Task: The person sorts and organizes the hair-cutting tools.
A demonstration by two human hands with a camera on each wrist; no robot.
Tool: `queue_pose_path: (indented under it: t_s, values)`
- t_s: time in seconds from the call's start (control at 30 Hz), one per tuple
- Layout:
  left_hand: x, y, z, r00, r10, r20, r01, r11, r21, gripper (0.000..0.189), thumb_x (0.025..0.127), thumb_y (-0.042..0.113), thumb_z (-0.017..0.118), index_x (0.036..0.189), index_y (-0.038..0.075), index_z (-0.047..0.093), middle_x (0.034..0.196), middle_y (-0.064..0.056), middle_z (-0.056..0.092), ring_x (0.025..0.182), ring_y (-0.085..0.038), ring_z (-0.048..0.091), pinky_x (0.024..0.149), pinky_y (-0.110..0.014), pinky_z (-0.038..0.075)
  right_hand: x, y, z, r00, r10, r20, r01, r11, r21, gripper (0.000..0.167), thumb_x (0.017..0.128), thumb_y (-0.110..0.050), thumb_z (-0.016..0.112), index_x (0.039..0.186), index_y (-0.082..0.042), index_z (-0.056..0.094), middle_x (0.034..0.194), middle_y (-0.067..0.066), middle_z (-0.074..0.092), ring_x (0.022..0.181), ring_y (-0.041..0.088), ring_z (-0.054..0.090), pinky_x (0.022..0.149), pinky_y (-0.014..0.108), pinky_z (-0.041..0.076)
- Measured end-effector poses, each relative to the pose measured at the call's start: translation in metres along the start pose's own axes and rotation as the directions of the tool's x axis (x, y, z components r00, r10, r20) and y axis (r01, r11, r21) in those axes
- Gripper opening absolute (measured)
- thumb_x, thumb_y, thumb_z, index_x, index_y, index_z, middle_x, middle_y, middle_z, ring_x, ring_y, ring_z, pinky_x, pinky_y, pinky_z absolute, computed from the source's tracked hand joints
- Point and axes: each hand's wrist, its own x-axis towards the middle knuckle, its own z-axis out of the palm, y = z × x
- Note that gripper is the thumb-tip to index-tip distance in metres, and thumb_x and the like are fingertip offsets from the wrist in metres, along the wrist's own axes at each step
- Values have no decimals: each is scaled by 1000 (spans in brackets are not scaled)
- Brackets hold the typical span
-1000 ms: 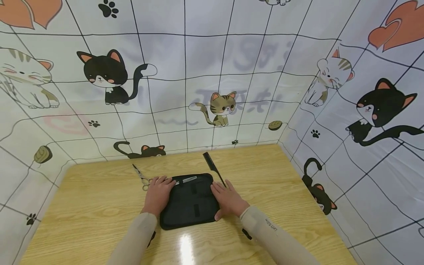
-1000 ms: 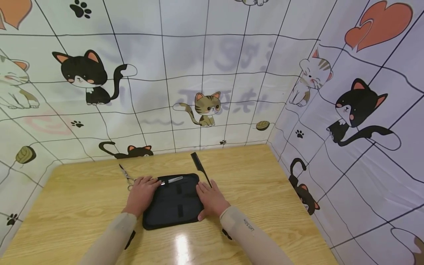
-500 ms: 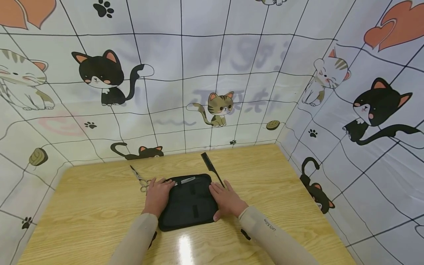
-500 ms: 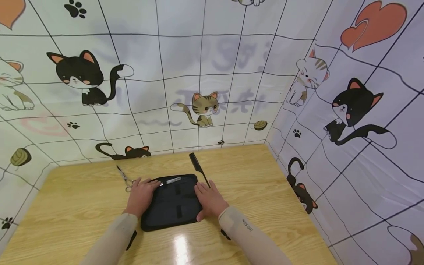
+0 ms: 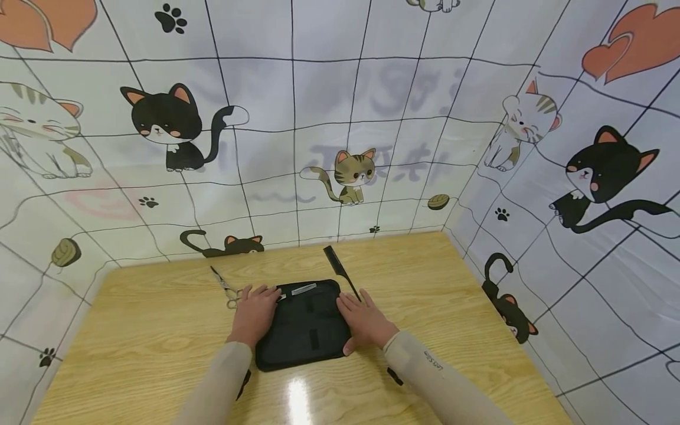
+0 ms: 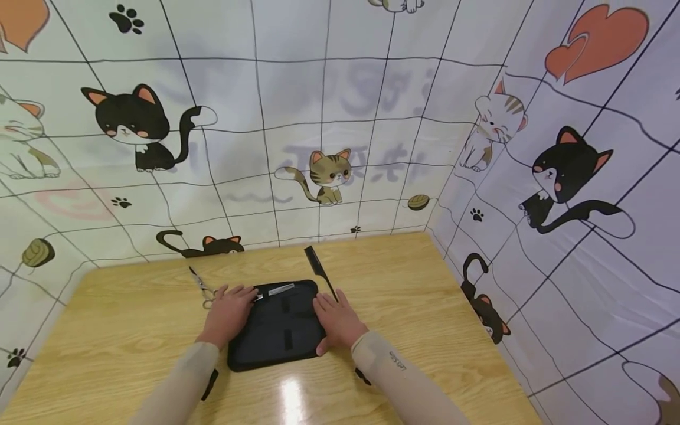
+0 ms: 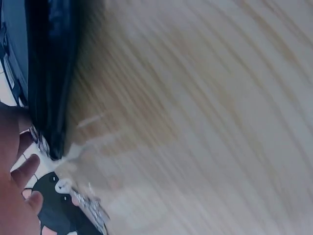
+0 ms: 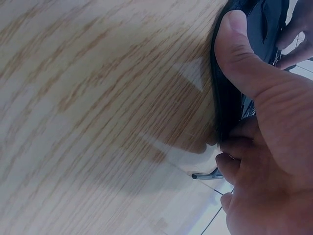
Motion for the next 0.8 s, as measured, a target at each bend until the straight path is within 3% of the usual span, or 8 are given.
queue_pose_path:
  t_s: [0.13,0.3,0.8]
  values:
    - [-6,-9,-5,1000,-5,3,5,1000,-12,40,90,29,70,128,18,66,129,-6,66,123,-28,59,108,-54,39,0,2,0,1000,4,-3,-4,1000,0,117,68,-71,71,155,-8,25,163,8,22,152,22,20,124,53,7]
    - [-11,-13,-13,999,-22,28,23,999,-38,40,90,30,69,129,19,65,127,-7,67,124,-30,59,109,-53,38,0,4,2,1000,2,-7,-2,1000,9,117,68,-71,71,155,-8,25,163,8,22,152,22,21,124,53,6]
    - [-14,-7,-8,999,-40,21,40,999,-34,39,92,28,67,130,21,65,131,-7,65,127,-30,57,107,-53,41,4,1,5,1000,-3,-2,4,1000,27,118,68,-69,73,156,-9,23,164,7,20,152,21,19,124,52,3]
